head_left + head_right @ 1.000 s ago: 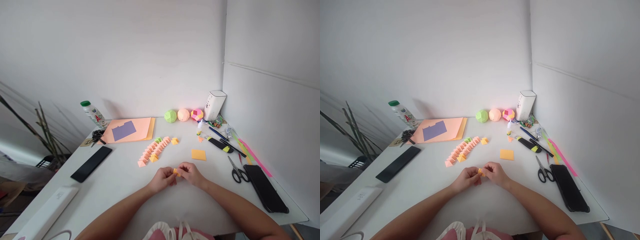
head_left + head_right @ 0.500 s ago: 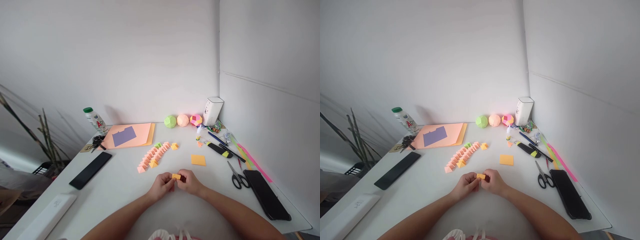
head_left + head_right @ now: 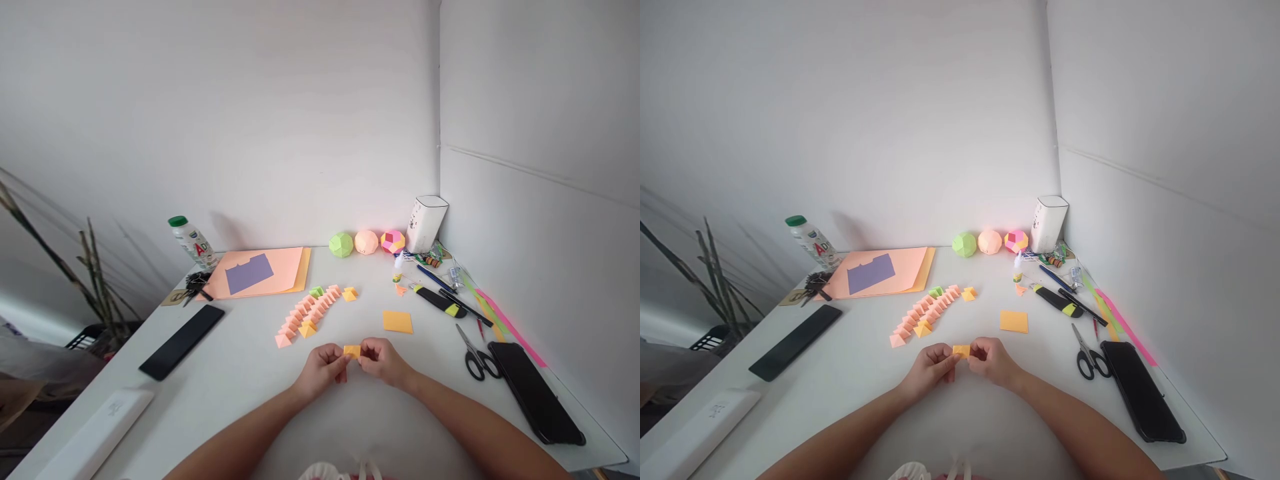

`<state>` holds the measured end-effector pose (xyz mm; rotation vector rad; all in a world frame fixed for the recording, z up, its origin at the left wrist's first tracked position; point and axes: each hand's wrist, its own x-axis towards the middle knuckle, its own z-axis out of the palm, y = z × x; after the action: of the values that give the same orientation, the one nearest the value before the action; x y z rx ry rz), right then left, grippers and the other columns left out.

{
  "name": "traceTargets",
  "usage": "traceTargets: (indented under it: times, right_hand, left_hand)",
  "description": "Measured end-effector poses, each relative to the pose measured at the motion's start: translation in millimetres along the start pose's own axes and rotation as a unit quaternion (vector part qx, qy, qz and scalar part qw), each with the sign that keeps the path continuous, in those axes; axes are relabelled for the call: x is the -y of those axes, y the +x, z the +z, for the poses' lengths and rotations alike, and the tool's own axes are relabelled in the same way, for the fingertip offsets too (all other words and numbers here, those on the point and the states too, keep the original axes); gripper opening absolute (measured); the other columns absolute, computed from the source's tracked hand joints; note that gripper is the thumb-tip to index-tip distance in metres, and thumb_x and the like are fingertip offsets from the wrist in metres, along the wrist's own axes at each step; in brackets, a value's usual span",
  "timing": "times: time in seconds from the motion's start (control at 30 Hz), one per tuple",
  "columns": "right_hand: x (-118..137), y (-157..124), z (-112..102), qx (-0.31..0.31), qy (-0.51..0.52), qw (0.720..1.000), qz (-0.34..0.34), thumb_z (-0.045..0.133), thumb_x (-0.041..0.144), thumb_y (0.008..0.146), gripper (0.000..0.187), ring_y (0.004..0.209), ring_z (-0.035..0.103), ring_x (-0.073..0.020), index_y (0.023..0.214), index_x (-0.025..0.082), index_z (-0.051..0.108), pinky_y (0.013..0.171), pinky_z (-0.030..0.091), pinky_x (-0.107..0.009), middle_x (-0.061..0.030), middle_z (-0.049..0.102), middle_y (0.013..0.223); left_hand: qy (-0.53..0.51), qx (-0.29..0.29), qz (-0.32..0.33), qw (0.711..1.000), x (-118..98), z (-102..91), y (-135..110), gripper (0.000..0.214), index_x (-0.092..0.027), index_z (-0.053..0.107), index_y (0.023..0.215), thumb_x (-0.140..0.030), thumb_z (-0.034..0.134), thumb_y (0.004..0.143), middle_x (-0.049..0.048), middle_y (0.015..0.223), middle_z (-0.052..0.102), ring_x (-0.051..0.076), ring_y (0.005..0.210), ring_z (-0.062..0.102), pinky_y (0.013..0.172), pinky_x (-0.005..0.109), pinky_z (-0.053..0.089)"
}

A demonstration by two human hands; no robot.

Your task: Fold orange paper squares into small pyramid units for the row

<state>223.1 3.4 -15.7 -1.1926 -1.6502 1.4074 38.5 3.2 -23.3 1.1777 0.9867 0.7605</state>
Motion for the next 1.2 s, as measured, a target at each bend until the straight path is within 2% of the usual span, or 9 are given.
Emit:
traceTargets:
  times: [0.17, 0.43, 0.6, 0.77, 0.97, 1.1, 1.2]
  right_hand:
    - [1, -1, 1, -0.002, 0.010, 1.000, -0.003, 0.054, 0.018, 0.069, 0.015, 0.050, 0.030, -0.0079, 0.061, 0.018, 0.041, 0.045, 0.025, -0.020, 0.0061, 0.038, 0.055]
    - [-4, 0, 1, -0.002, 0.026, 1.000, -0.002, 0.054, 0.017, 0.071, 0.015, 0.049, 0.030, -0.0080, 0.063, 0.019, 0.041, 0.045, 0.026, -0.021, 0.0064, 0.039, 0.055]
    - [-8, -1, 2, -0.014, 0.074, 0.997, -0.012, 0.055, 0.021, 0.076, 0.010, 0.054, 0.042, -0.0094, 0.074, 0.019, 0.046, 0.052, 0.036, -0.022, 0.0049, 0.046, 0.063]
    - [-9, -2, 2, -0.008, 0.098, 0.995, -0.026, 0.057, 0.029, 0.080, 0.013, 0.055, 0.049, -0.0101, 0.078, 0.020, 0.047, 0.053, 0.042, -0.024, 0.0039, 0.051, 0.067]
    - [-12, -1, 4, -0.009, 0.015, 0.993, -0.116, 0.057, 0.026, 0.081, 0.010, 0.054, 0.050, -0.0102, 0.076, 0.019, 0.054, 0.051, 0.044, -0.024, 0.0003, 0.054, 0.073]
    - [-13, 0, 6, -0.030, -0.044, 0.976, -0.211, 0.056, 0.023, 0.081, 0.007, 0.060, 0.054, -0.0126, 0.075, 0.019, 0.060, 0.050, 0.045, -0.024, -0.0045, 0.059, 0.079]
    - [-14, 1, 6, -0.046, -0.080, 0.962, -0.256, 0.055, 0.024, 0.083, 0.012, 0.064, 0.057, -0.0146, 0.077, 0.020, 0.063, 0.052, 0.047, -0.025, -0.0061, 0.061, 0.078]
  left_hand:
    - [-0.025, 0.028, 0.002, 0.999, -3, -3.4, -2, 0.030, -0.016, 0.054, 0.067, -0.043, 0.061, 0.075, 0.0006, 0.052, 0.064, 0.011, 0.047, 0.049, 0.049, 0.022, 0.035]
    - [-0.011, 0.031, 0.016, 0.999, -7, -0.9, -4, 0.033, -0.017, 0.052, 0.068, -0.047, 0.056, 0.078, 0.0005, 0.055, 0.064, 0.011, 0.047, 0.049, 0.048, 0.022, 0.034]
    - [0.007, 0.035, 0.018, 0.999, -6, -1.5, -3, 0.034, -0.017, 0.052, 0.071, -0.049, 0.054, 0.079, 0.0005, 0.058, 0.064, 0.011, 0.047, 0.049, 0.048, 0.022, 0.032]
    - [0.013, 0.035, 0.015, 0.999, -6, -3.0, -3, 0.033, -0.016, 0.053, 0.072, -0.048, 0.052, 0.081, 0.0011, 0.062, 0.065, 0.010, 0.048, 0.049, 0.047, 0.021, 0.030]
    - [0.009, 0.036, 0.023, 0.999, -3, -4.2, -2, 0.036, -0.015, 0.057, 0.078, -0.049, 0.048, 0.084, 0.0021, 0.066, 0.066, 0.010, 0.050, 0.049, 0.046, 0.021, 0.031]
    - [0.004, 0.039, 0.022, 0.999, -3, -4.5, -1, 0.037, -0.014, 0.061, 0.088, -0.049, 0.048, 0.084, 0.0021, 0.066, 0.064, 0.011, 0.051, 0.050, 0.047, 0.022, 0.032]
    - [0.005, 0.032, 0.009, 0.999, -5, -4.3, -2, 0.039, -0.015, 0.060, 0.099, -0.049, 0.051, 0.081, 0.0019, 0.067, 0.063, 0.012, 0.053, 0.052, 0.048, 0.022, 0.033]
